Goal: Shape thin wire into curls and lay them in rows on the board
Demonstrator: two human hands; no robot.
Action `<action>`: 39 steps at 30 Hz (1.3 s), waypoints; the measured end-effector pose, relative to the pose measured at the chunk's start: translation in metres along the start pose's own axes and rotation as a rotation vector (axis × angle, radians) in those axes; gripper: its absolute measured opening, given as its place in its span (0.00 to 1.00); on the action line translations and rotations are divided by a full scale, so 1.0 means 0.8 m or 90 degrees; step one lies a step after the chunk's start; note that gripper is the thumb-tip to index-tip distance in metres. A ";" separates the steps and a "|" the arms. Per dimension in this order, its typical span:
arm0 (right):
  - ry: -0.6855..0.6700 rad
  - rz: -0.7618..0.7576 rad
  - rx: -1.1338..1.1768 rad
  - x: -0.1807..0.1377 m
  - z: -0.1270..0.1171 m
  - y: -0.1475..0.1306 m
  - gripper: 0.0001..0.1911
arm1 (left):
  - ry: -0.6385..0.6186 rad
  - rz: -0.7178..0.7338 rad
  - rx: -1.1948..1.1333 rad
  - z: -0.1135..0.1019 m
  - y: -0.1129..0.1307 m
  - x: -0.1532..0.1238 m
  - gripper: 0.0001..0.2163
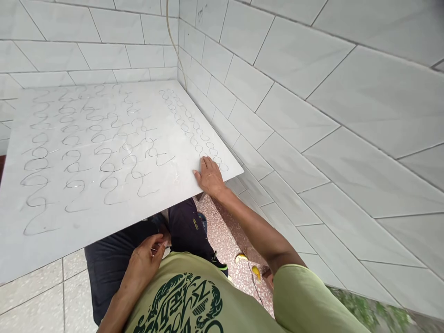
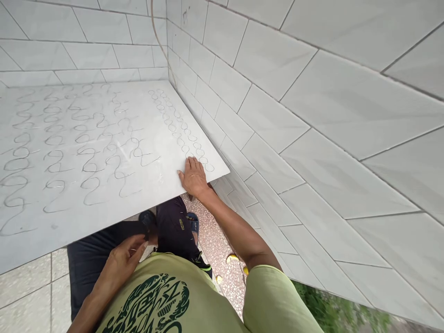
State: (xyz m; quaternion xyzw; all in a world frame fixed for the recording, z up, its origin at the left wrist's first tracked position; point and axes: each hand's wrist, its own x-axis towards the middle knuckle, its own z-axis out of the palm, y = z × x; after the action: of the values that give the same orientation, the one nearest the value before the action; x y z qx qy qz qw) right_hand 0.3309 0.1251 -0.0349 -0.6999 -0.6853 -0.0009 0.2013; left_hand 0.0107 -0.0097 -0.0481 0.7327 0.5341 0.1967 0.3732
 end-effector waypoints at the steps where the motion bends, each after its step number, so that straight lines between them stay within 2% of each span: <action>1: -0.013 0.002 -0.009 -0.001 0.000 -0.002 0.33 | 0.000 0.003 0.007 0.000 0.000 -0.001 0.16; 6: -0.031 -0.074 -0.031 -0.038 -0.013 -0.023 0.34 | 0.001 0.004 0.032 -0.003 0.003 0.001 0.16; 10: -0.004 -0.128 -0.010 -0.080 -0.024 -0.038 0.29 | -0.020 0.005 0.033 -0.003 0.008 0.004 0.15; 16: 0.040 -0.164 0.057 -0.118 -0.011 -0.036 0.24 | -0.048 0.008 0.048 -0.003 0.014 0.004 0.15; 23: 0.098 -0.212 0.056 -0.130 0.016 -0.012 0.24 | -0.058 0.007 0.064 0.000 0.006 0.001 0.15; 26: 0.116 -0.224 0.065 -0.126 0.015 -0.002 0.20 | -0.068 0.003 0.070 0.001 0.004 0.001 0.15; 29: 0.096 -0.220 0.090 -0.123 0.006 0.001 0.18 | -0.075 0.004 0.071 0.001 0.003 0.000 0.15; 32: 0.063 -0.164 0.162 -0.126 -0.011 -0.010 0.16 | -0.073 0.000 0.056 0.000 0.005 0.001 0.14; 34: 0.067 -0.072 0.259 -0.129 -0.025 -0.026 0.14 | -0.062 -0.003 0.020 -0.002 0.009 0.003 0.15; 37: 0.082 0.111 0.491 -0.131 -0.044 -0.056 0.10 | -0.025 -0.020 -0.066 -0.009 0.024 0.009 0.17; 39: 0.038 0.216 0.674 -0.130 -0.050 -0.075 0.10 | 0.005 -0.045 -0.131 -0.016 0.039 0.014 0.19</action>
State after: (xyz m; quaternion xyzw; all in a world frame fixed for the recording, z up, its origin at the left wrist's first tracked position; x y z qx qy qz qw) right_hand 0.2783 0.0127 -0.0100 -0.6036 -0.4637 0.3560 0.5421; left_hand 0.0260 0.0006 -0.0173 0.6706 0.5381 0.2402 0.4506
